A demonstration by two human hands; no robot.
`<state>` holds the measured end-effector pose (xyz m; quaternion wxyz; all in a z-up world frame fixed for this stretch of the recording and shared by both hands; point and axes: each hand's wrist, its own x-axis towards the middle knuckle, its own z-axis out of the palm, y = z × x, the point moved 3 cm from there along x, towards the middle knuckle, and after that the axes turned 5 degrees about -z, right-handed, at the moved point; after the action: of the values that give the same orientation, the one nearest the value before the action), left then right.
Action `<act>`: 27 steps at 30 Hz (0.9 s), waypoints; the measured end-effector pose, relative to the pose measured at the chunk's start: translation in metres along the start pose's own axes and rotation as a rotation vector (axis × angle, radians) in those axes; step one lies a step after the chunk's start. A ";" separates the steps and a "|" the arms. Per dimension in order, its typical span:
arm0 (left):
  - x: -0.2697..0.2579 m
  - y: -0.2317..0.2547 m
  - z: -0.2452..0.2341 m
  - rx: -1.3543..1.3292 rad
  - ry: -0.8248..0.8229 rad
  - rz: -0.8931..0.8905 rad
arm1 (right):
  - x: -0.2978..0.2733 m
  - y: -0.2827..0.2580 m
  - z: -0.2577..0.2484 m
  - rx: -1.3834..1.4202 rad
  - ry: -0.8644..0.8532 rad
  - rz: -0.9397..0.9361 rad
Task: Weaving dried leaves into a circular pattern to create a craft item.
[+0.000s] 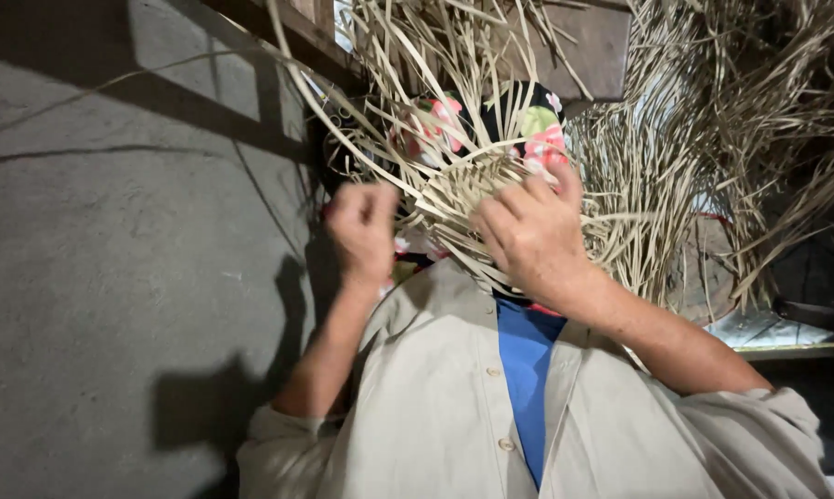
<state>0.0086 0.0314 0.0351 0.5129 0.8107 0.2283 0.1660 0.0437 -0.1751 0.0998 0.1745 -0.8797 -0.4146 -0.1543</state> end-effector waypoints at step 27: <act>0.004 -0.029 0.049 -0.119 -0.078 -0.349 | -0.046 0.126 0.053 0.641 0.033 0.849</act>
<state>0.0309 0.0072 -0.0121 0.5896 0.7328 0.3350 0.0562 0.1211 -0.2577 0.0107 0.4880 -0.8702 -0.0458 0.0506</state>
